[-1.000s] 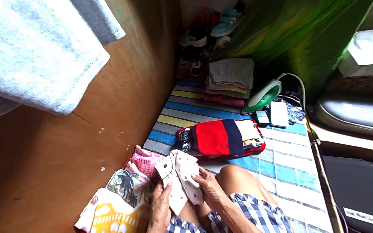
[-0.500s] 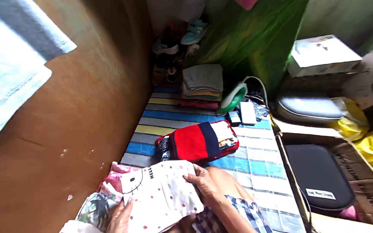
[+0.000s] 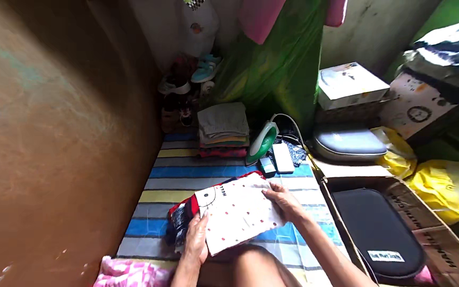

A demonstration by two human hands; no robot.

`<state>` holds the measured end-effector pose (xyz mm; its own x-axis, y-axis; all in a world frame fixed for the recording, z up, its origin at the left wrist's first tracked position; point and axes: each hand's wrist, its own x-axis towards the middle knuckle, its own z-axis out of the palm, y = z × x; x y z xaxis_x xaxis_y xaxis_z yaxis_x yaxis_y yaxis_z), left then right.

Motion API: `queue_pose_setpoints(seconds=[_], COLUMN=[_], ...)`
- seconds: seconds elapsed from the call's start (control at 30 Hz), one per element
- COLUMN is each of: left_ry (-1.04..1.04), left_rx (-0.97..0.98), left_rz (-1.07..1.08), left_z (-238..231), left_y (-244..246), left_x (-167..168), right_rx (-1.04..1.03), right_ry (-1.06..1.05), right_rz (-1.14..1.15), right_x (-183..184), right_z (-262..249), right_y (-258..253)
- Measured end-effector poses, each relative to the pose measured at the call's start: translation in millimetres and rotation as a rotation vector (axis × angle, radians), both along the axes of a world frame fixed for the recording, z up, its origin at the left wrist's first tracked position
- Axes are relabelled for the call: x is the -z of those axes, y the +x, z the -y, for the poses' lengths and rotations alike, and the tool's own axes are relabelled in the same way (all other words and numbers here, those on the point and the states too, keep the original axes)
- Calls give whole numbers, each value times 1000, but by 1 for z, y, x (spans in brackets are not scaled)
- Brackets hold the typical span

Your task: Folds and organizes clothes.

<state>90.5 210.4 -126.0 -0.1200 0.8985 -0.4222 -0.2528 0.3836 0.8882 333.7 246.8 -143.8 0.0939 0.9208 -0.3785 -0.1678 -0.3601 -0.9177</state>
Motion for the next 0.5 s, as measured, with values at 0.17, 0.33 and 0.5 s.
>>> queue_pose_setpoints(seconds=[0.17,0.33,0.5], left_ry=[-59,-221,-191], left_rx=[4,59,34], left_rz=[-12,-112,-132], left_z=[-42,-49,-45], left_y=[22,22,22], left_x=[18,52,31], right_rx=[-26,-105,12], right_ry=[55,-103,-17], right_rz=[181,358,315], right_x=[25,81,70], right_z=[-49,-56,-51], right_y=[25,34,37])
